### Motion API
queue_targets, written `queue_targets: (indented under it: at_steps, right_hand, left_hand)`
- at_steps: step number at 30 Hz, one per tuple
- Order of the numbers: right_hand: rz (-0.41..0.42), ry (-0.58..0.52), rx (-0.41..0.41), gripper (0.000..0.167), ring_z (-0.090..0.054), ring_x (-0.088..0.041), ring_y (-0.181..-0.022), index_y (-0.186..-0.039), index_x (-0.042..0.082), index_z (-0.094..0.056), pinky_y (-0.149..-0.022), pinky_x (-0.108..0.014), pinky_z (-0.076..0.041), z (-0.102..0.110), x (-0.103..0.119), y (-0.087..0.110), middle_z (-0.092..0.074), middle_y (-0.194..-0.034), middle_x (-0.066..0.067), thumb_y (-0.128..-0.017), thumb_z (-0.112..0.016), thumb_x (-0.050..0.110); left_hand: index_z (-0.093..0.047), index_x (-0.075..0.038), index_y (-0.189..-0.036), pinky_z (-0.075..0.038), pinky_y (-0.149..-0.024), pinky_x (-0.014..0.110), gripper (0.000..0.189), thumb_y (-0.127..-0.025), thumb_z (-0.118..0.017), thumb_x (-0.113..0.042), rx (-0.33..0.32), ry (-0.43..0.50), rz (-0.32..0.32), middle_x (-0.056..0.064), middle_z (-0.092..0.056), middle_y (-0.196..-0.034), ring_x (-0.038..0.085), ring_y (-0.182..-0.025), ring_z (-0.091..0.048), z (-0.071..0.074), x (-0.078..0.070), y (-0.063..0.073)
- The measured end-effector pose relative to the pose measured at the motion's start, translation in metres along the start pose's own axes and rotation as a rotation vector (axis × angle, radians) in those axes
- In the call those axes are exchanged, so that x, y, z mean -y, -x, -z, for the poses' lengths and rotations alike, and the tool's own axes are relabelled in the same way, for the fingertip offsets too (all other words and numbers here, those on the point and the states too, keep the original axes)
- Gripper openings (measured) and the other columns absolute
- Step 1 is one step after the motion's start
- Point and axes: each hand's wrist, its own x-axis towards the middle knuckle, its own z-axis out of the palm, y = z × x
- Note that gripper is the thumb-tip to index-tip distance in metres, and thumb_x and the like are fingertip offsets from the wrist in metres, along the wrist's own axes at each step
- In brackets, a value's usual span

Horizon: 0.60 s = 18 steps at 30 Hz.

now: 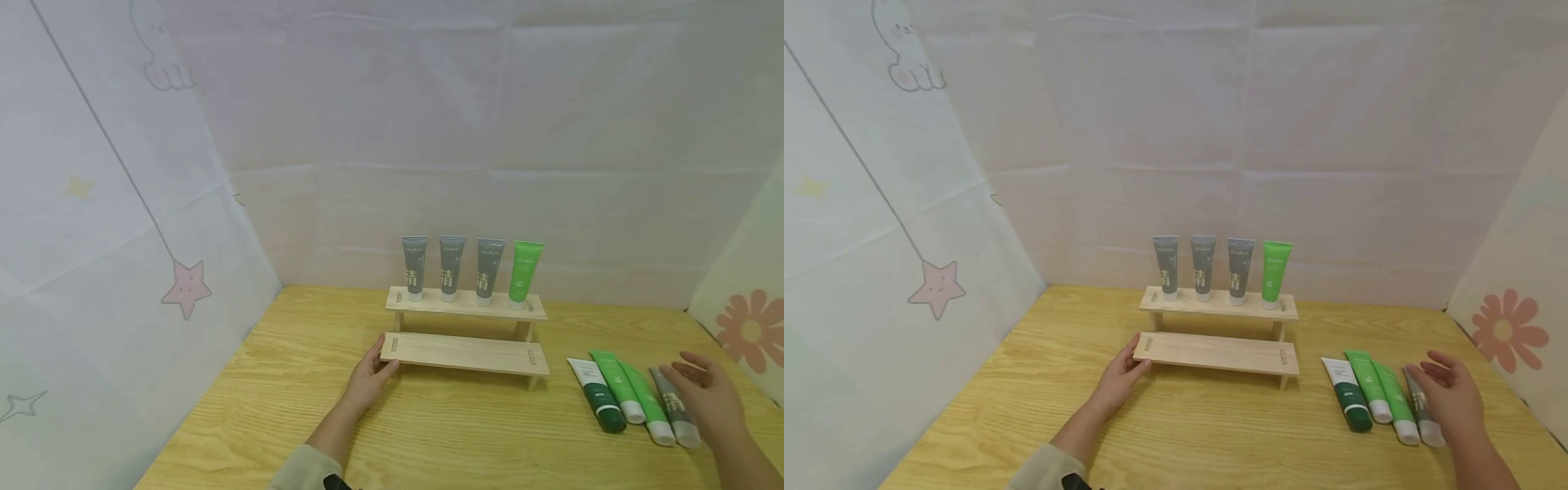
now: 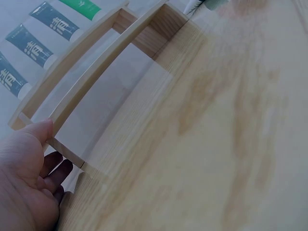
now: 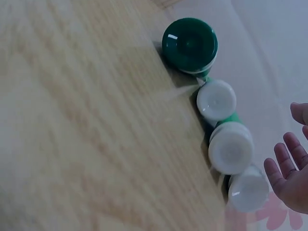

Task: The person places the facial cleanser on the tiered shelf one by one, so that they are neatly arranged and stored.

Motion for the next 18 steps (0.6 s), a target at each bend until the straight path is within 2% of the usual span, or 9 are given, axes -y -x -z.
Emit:
queue_targets:
  at_steps: [3, 7, 10, 13, 14, 16, 18]
  right_hand:
    - [-0.040, 0.020, -0.012, 0.035, -0.041, 0.024, -0.073, -0.119, 0.047, -0.036, -0.059, -0.005, -0.044, 0.001, -0.006, 0.002, -0.040, -0.086, 0.045, -0.094, -0.062, 0.044]
    - [-0.135, 0.061, -0.036, 0.063, -0.036, 0.023, -0.076, -0.148, 0.030, -0.032, -0.059, -0.006, -0.045, 0.002, -0.012, 0.003, -0.045, -0.096, 0.033, -0.094, -0.059, 0.049]
    - [-0.195, 0.099, -0.055, 0.082, -0.033, 0.020, -0.079, -0.156, 0.012, -0.021, -0.059, -0.006, -0.044, 0.003, -0.015, 0.004, -0.051, -0.108, 0.014, -0.094, -0.057, 0.052]
    - [-0.233, 0.135, -0.058, 0.085, -0.034, 0.017, -0.083, -0.156, 0.009, -0.020, -0.058, -0.007, -0.043, 0.005, -0.020, 0.003, -0.055, -0.121, -0.005, -0.094, -0.056, 0.054]
    - [-0.241, 0.149, -0.055, 0.085, -0.035, 0.014, -0.085, -0.156, 0.007, -0.020, -0.058, -0.007, -0.042, 0.005, -0.021, 0.002, -0.053, -0.128, -0.015, -0.094, -0.055, 0.054]
    - [-0.273, 0.154, -0.037, 0.085, -0.051, -0.002, -0.096, -0.155, 0.004, -0.018, -0.067, -0.016, -0.048, 0.005, -0.023, 0.001, -0.043, -0.143, -0.027, -0.095, -0.053, 0.053]
    - [-0.299, 0.153, -0.020, 0.086, -0.054, -0.027, -0.112, -0.155, 0.000, -0.016, -0.080, -0.031, -0.052, 0.005, -0.026, 0.001, -0.032, -0.150, -0.033, -0.096, -0.051, 0.052]
  left_hand:
    - [-0.013, -0.005, -0.157, -0.044, -0.109, 0.046, 0.076, -0.100, -0.058, -0.026, -0.002, 0.011, 0.008, 0.023, -0.031, -0.156, 0.038, -0.136, -0.044, 0.000, 0.000, 0.000]
    - [-0.013, -0.006, -0.157, -0.044, -0.109, 0.046, 0.075, -0.100, -0.058, -0.023, -0.007, 0.024, 0.010, 0.023, -0.032, -0.156, 0.038, -0.136, -0.044, 0.000, -0.002, 0.001]
    - [-0.013, -0.006, -0.157, -0.044, -0.109, 0.047, 0.074, -0.100, -0.057, -0.023, -0.009, 0.027, 0.007, 0.024, -0.032, -0.156, 0.039, -0.136, -0.045, 0.000, -0.002, 0.001]
    - [-0.014, -0.007, -0.157, -0.044, -0.109, 0.048, 0.074, -0.100, -0.057, -0.024, -0.010, 0.022, 0.010, 0.024, -0.033, -0.155, 0.039, -0.136, -0.045, 0.000, -0.003, 0.002]
    - [-0.013, -0.007, -0.157, -0.044, -0.109, 0.049, 0.074, -0.100, -0.057, -0.024, -0.009, 0.020, 0.009, 0.024, -0.033, -0.155, 0.039, -0.136, -0.045, 0.000, -0.003, 0.002]
    - [-0.013, -0.007, -0.157, -0.043, -0.109, 0.049, 0.074, -0.100, -0.057, -0.024, -0.009, 0.015, 0.009, 0.024, -0.033, -0.155, 0.039, -0.136, -0.044, 0.000, -0.003, 0.002]
    - [-0.014, -0.007, -0.157, -0.043, -0.110, 0.050, 0.074, -0.100, -0.057, -0.025, -0.009, 0.015, 0.011, 0.024, -0.032, -0.156, 0.039, -0.137, -0.044, 0.001, -0.003, 0.001]
